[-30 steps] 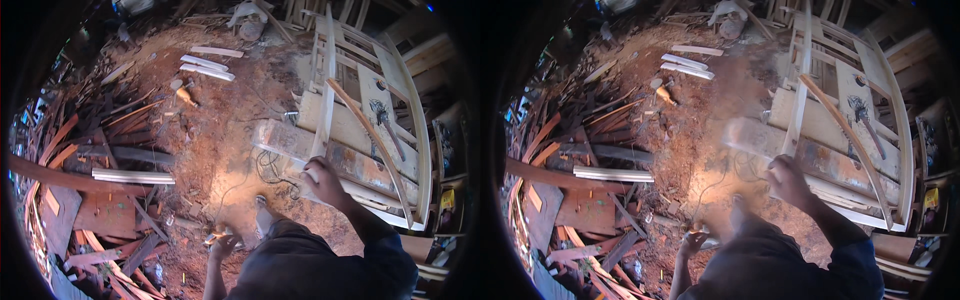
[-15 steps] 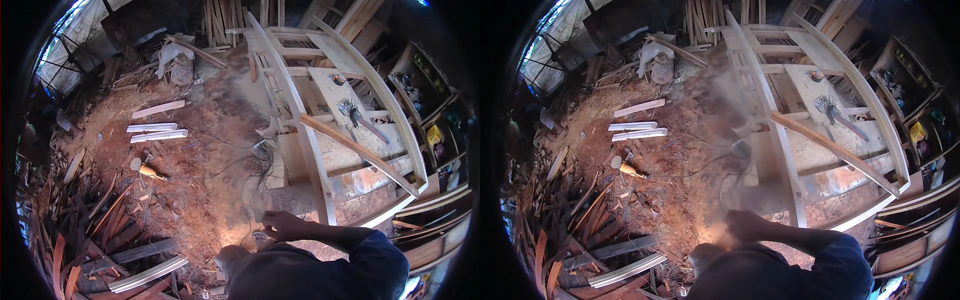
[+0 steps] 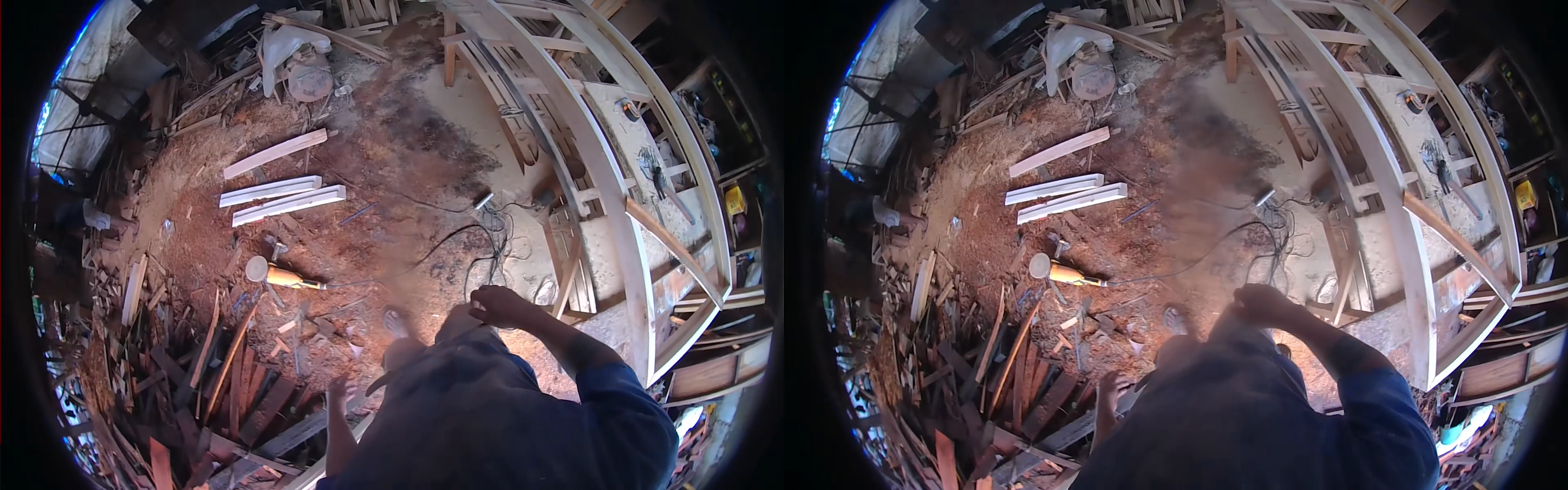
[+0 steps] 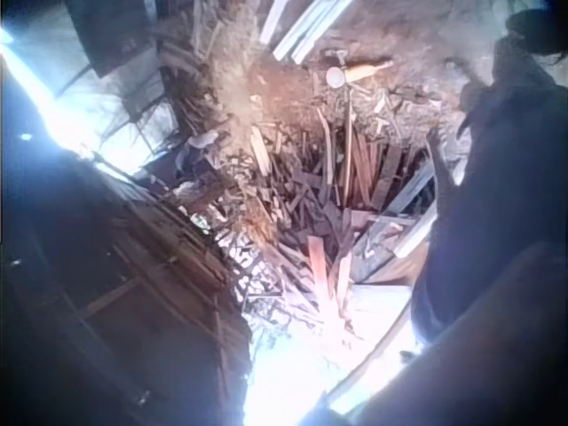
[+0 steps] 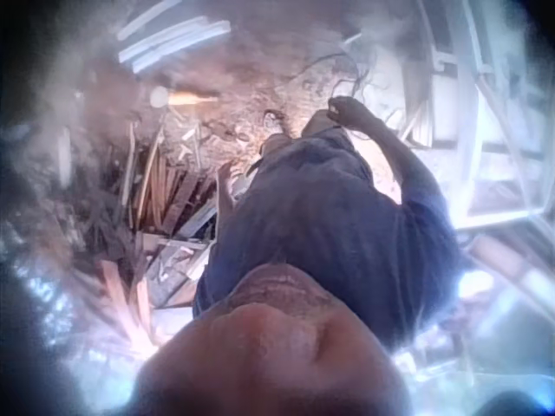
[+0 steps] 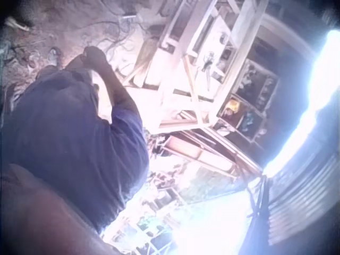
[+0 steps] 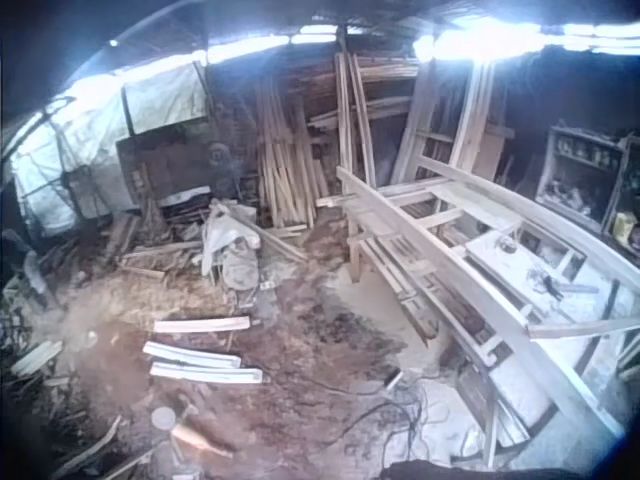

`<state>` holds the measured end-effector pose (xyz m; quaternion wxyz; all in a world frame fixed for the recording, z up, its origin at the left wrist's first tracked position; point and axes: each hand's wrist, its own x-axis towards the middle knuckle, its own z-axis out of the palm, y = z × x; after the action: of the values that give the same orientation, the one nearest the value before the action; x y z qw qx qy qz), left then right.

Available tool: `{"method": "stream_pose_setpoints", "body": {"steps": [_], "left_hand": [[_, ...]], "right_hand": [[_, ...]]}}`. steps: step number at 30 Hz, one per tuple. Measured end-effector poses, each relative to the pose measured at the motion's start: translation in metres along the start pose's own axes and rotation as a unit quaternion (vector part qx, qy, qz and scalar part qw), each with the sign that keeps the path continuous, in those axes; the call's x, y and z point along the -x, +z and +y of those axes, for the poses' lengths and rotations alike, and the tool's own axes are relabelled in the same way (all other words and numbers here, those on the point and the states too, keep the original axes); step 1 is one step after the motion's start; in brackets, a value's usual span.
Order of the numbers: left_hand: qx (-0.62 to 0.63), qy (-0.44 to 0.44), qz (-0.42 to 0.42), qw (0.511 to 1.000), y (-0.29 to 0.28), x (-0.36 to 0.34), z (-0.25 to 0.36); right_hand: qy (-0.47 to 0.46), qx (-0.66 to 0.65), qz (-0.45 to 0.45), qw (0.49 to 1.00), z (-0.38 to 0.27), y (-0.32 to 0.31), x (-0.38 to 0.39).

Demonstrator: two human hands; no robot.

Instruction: The person uses a circular saw to cut a wooden board, hammers it into a large frame with a hammer, and then organizes several wooden window frames in a storage area.

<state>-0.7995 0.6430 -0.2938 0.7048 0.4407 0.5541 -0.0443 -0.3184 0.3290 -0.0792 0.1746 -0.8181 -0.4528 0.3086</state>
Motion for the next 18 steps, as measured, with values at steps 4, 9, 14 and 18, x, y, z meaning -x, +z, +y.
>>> {"method": "stream_pose_setpoints", "body": {"steps": [4, 9, 14, 18], "left_hand": [[-0.037, -0.014, 0.184, 0.982, -0.080, -0.052, 0.141], [-0.062, -0.027, 0.104, 0.992, -0.080, -0.156, 0.226], [-0.191, 0.075, -0.062, 0.977, 0.115, -0.249, 0.428], [-0.184, 0.259, -0.092, 0.944, 0.239, -0.315, 0.606]], "right_hand": [[0.088, 0.012, -0.014, 0.996, -0.003, -0.031, -0.050], [0.155, -0.020, -0.018, 0.988, 0.023, -0.054, -0.143], [0.162, -0.061, 0.003, 0.985, 0.091, -0.098, -0.268], [0.143, -0.073, -0.017, 0.987, 0.154, -0.201, -0.397]]}}
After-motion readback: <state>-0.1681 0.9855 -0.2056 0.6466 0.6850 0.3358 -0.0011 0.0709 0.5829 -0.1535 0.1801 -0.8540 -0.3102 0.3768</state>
